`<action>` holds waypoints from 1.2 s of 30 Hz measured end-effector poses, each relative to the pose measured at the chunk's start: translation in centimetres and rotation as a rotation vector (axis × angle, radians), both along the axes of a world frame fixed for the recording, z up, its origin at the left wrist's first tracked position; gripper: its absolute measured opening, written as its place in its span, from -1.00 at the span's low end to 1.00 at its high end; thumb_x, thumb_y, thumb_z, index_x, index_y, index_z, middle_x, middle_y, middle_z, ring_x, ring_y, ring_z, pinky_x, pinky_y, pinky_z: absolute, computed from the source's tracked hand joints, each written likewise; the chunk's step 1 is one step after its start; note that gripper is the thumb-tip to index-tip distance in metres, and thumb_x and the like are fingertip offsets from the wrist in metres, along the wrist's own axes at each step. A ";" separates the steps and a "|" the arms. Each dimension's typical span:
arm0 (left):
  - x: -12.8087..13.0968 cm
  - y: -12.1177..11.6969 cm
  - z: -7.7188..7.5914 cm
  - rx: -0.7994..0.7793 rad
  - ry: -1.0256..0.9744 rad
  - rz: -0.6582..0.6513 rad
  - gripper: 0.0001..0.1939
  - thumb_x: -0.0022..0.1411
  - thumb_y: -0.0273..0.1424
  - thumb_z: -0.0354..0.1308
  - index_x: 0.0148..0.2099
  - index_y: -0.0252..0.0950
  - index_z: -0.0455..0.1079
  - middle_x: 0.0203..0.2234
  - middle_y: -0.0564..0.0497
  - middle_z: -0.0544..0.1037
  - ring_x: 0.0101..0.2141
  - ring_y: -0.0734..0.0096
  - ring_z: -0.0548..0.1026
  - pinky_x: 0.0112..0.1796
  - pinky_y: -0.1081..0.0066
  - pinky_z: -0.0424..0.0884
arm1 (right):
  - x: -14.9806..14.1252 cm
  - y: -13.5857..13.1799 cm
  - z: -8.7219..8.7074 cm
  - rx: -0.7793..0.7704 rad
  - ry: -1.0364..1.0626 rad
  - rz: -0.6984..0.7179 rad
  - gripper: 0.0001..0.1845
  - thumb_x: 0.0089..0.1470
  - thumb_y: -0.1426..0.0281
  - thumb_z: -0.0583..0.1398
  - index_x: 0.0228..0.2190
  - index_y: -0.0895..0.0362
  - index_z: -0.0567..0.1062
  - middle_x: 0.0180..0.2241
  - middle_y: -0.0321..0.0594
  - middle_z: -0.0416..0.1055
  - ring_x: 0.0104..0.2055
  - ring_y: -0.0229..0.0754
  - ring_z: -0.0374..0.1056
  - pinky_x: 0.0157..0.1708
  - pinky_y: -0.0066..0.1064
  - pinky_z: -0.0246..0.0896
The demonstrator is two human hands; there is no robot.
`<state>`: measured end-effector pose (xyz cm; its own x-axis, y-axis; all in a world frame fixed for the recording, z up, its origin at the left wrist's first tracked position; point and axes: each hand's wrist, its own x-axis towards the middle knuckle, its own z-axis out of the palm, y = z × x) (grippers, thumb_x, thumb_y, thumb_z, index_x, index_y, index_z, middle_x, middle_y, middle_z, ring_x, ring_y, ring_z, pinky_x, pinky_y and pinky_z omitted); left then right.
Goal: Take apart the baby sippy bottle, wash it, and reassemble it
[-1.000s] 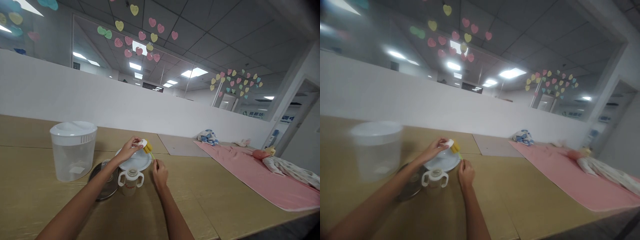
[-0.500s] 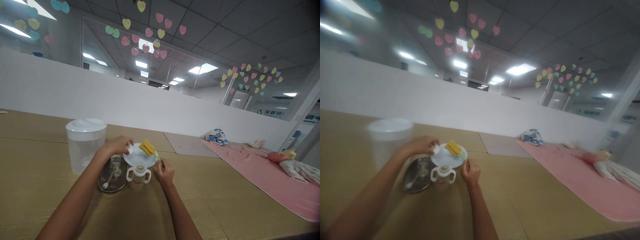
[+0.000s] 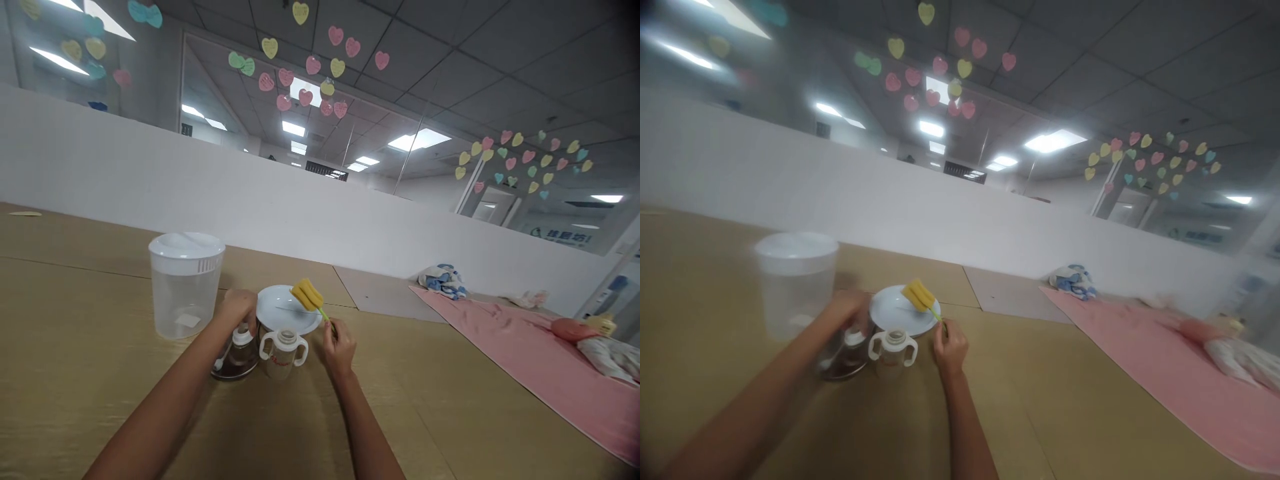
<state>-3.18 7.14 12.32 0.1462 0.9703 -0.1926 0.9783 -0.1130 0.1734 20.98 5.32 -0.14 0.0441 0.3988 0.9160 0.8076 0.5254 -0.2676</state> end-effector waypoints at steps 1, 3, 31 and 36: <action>0.0 -0.1 0.1 -0.015 0.013 0.007 -0.73 -0.54 -0.31 0.40 -0.71 -0.27 0.39 -0.74 -0.10 0.49 -0.53 0.04 0.51 -0.41 0.20 0.41 | 0.0 0.0 0.0 -0.002 0.002 0.002 -0.73 0.15 0.36 0.01 -0.44 0.19 0.44 -0.54 -0.22 0.40 -0.53 -0.31 0.28 -0.49 -0.52 0.15; 0.1 -0.6 0.7 -0.047 0.046 0.013 -0.76 -0.41 -0.29 0.36 -0.69 -0.31 0.39 -0.66 -0.14 0.53 -0.52 0.08 0.51 -0.41 0.23 0.40 | 0.0 0.1 -0.1 -0.005 0.005 0.006 -0.73 0.15 0.36 0.01 -0.43 0.19 0.44 -0.53 -0.22 0.40 -0.53 -0.31 0.28 -0.50 -0.53 0.14; 1.0 -4.1 4.0 0.302 -0.443 -0.694 -0.43 -0.16 -0.28 0.28 -0.01 -0.14 0.35 -0.10 0.06 0.41 -0.12 0.29 0.38 -0.13 0.46 0.28 | 0.1 -0.3 0.3 0.077 0.180 -0.071 -0.76 0.16 0.34 0.02 -0.24 0.20 0.41 -0.37 -0.14 0.46 -0.37 -0.23 0.38 -0.36 -0.46 0.24; 0.7 -1.6 2.6 0.487 -0.502 -0.524 -0.43 -0.09 -0.40 0.23 0.05 -0.18 0.31 -0.06 0.00 0.36 -0.04 0.24 0.33 -0.04 0.35 0.22 | -0.2 -0.6 0.5 0.125 0.072 -0.022 -0.77 0.16 0.39 0.02 -0.25 0.19 0.45 -0.42 -0.18 0.44 -0.42 -0.28 0.36 -0.41 -0.51 0.21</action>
<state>-2.50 5.55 14.89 0.5525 0.7123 0.4330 0.6006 -0.7003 0.3857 20.83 4.76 0.33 0.1188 0.2801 0.9526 0.8007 0.5404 -0.2587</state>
